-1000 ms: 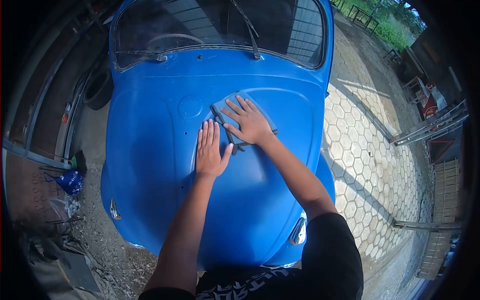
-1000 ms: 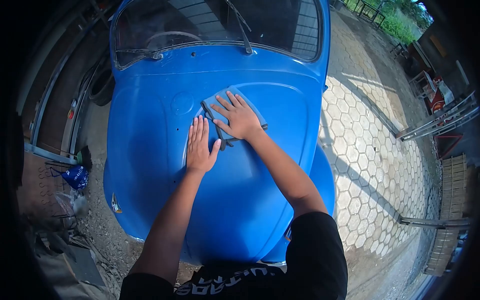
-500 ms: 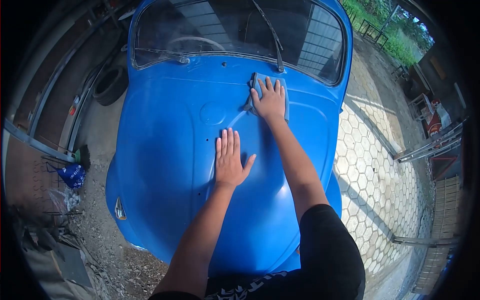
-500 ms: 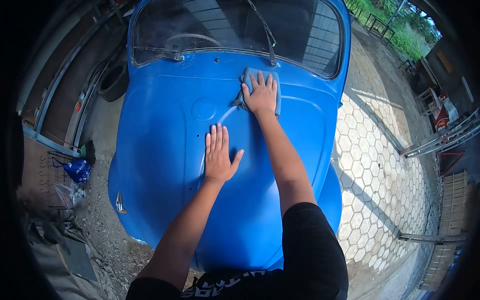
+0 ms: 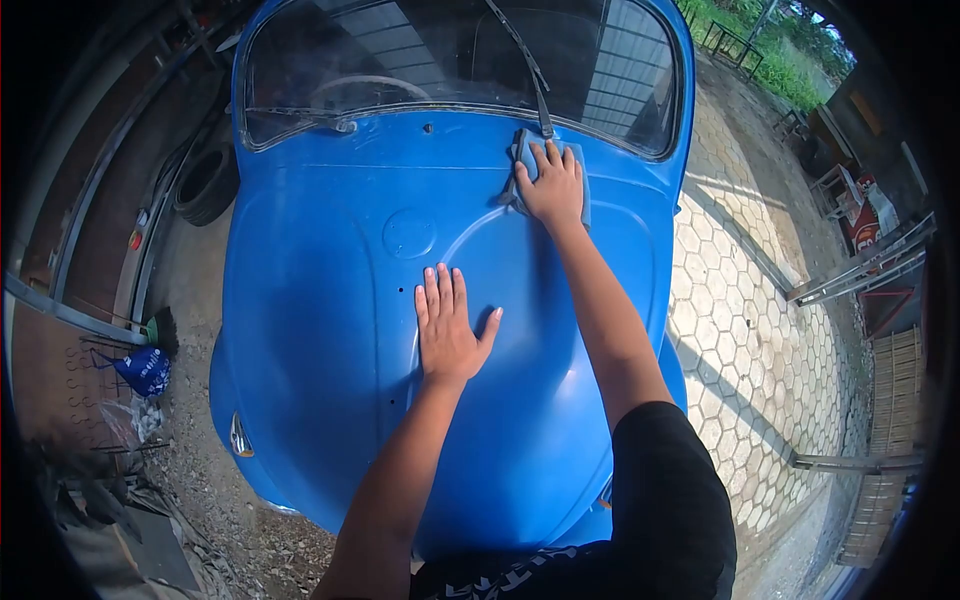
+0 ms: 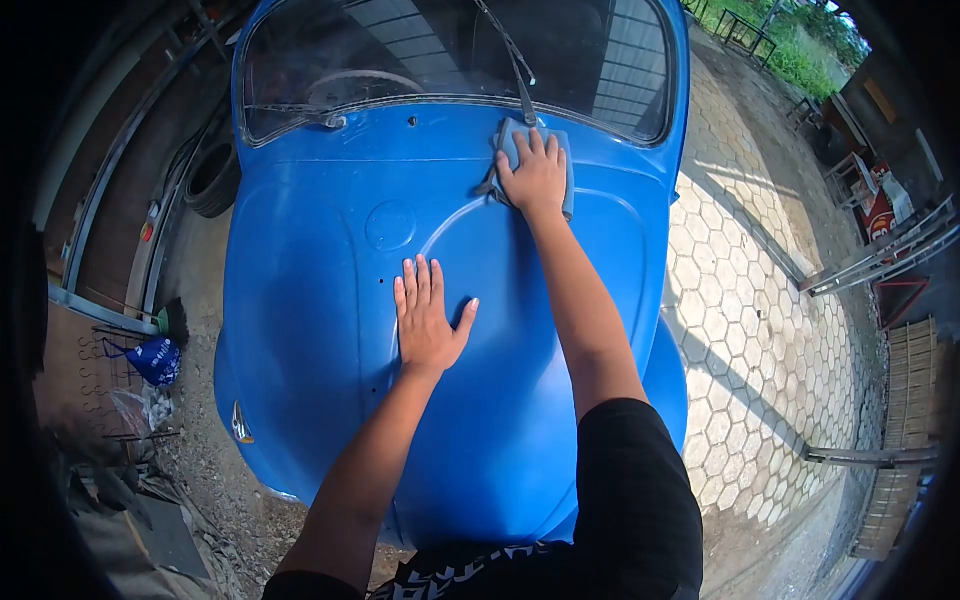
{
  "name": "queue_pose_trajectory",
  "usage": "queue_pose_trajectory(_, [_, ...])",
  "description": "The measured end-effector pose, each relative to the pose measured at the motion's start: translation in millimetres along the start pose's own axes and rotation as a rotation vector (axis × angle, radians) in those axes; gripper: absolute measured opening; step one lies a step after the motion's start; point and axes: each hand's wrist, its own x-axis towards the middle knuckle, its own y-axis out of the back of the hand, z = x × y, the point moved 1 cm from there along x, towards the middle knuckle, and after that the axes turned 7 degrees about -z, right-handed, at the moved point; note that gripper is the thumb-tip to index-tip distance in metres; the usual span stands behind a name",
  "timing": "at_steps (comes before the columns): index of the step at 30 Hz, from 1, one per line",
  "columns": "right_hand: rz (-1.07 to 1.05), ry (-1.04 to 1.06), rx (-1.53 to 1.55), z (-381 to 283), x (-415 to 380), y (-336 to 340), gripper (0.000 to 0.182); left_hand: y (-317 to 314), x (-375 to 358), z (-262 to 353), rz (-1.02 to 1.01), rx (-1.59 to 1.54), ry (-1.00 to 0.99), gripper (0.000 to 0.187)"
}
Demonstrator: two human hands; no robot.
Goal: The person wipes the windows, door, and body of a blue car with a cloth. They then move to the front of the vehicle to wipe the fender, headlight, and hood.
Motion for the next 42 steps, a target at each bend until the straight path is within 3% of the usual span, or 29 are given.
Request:
queue_pose_trajectory(2, [0.045,-0.140,-0.054,0.6,12.5,-9.8,0.067,0.9,2.2,0.4,-0.005,0.001,0.005,0.088])
queue_pose_trajectory(5, [-0.055,0.063,-0.020,13.1,11.5,5.3,0.068,1.0,2.9,1.2,-0.017,0.015,0.014,0.088])
queue_pose_trajectory(8, [0.043,-0.004,0.022,44.3,11.7,3.4,0.067,2.8,0.5,1.9,-0.030,0.020,0.013,0.088])
queue_pose_trajectory(11, [0.102,-0.053,-0.045,25.7,3.9,-4.4,0.064,1.2,-0.5,3.1,-0.023,0.005,0.019,0.087])
queue_pose_trajectory(13, [-0.055,0.293,0.061,17.3,-9.4,12.7,0.061,1.9,-0.1,3.3,-0.026,0.005,0.014,0.087])
queue_pose_trajectory(15, [-0.088,0.367,0.071,16.5,-28.3,14.8,0.060,2.7,0.2,3.9,-0.038,0.018,0.014,0.088])
queue_pose_trajectory(16, [-0.105,0.291,0.105,21.2,-39.1,22.0,0.062,1.7,-0.4,3.2,-0.041,0.026,0.012,0.087])
queue_pose_trajectory(20, [0.069,-0.385,-0.027,90.8,-40.5,24.2,0.068,3.2,-0.6,5.8,-0.063,0.051,0.021,0.089])
queue_pose_trajectory(23, [0.022,-0.265,-0.019,95.0,-53.3,29.4,0.069,-3.1,0.8,8.1,-0.078,0.130,0.016,0.093])
queue_pose_trajectory(25, [-0.111,0.011,0.040,74.7,-87.1,47.6,0.069,-6.1,4.8,5.0,-0.079,0.192,0.013,0.094])
queue_pose_trajectory(29, [-0.073,-0.186,0.017,99.1,-95.6,47.8,0.071,1.2,47.6,2.0,-0.130,0.158,-0.202,0.094])
queue_pose_trajectory(35, [-0.020,-0.431,-0.041,152.5,-35.2,42.2,0.075,-5.2,179.5,4.4,-0.086,0.188,-0.261,0.089])
queue_pose_trajectory(38, [-0.015,-0.489,-0.100,153.4,-17.7,32.9,0.075,1.4,194.6,14.3,-0.073,0.226,-0.246,0.088])
queue_pose_trajectory(41, [-0.030,-0.082,-0.103,137.8,-19.0,33.2,0.073,-3.3,188.5,13.5,-0.070,0.220,-0.241,0.088])
queue_pose_trajectory(42, [-0.105,0.152,-0.055,132.7,-18.7,42.2,0.070,-2.0,191.1,12.5,-0.060,0.221,-0.245,0.088])
